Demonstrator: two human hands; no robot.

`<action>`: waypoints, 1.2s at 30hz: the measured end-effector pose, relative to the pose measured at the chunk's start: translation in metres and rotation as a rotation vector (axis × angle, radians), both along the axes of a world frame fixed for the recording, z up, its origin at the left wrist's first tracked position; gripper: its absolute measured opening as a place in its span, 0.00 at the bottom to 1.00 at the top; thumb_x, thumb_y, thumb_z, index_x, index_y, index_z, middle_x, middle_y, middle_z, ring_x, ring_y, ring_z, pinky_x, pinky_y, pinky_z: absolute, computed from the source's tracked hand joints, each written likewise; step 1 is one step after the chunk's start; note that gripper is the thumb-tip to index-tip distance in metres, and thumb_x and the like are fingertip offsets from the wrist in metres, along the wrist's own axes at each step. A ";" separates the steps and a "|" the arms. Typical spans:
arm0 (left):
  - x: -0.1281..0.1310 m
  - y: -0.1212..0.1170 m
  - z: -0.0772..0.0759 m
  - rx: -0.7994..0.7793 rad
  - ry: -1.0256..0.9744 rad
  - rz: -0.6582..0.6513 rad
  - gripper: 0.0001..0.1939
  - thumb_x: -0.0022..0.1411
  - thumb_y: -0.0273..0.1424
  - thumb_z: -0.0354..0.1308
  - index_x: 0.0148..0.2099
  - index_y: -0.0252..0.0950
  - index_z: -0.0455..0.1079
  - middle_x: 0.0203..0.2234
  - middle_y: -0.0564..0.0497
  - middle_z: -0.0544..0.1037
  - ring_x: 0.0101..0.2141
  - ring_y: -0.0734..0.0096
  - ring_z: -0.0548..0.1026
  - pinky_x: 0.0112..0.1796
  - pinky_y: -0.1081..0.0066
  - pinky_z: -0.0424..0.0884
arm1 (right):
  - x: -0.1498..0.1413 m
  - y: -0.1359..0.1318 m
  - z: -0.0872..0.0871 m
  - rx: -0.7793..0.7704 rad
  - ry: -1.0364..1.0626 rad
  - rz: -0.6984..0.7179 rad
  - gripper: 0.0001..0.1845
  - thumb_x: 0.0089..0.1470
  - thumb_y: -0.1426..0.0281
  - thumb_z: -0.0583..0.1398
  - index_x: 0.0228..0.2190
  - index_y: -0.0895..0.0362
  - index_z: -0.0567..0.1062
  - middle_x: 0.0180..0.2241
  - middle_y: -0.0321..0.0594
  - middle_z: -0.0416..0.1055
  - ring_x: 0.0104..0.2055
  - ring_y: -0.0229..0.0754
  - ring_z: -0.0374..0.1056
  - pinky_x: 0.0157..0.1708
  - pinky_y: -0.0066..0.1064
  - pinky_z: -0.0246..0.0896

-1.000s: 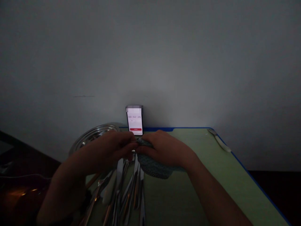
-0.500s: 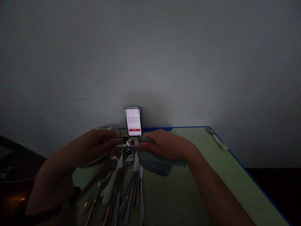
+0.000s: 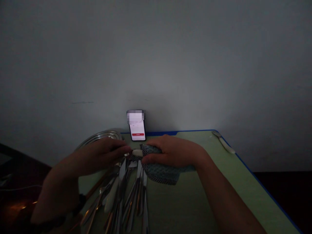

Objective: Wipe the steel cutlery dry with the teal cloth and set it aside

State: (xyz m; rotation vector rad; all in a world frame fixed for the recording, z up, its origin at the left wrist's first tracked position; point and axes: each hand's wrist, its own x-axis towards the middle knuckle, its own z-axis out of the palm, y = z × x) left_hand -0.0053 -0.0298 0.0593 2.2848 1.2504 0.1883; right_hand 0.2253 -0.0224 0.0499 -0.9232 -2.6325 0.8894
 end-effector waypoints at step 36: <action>0.112 0.008 -0.068 0.307 -0.055 -0.139 0.29 0.64 0.40 0.46 0.64 0.37 0.47 0.54 0.42 0.65 0.48 0.61 0.69 0.46 0.64 0.66 | 0.098 -0.035 -0.083 0.267 -0.051 -0.727 0.19 0.60 0.67 0.49 0.50 0.60 0.66 0.44 0.46 0.70 0.46 0.41 0.65 0.45 0.32 0.59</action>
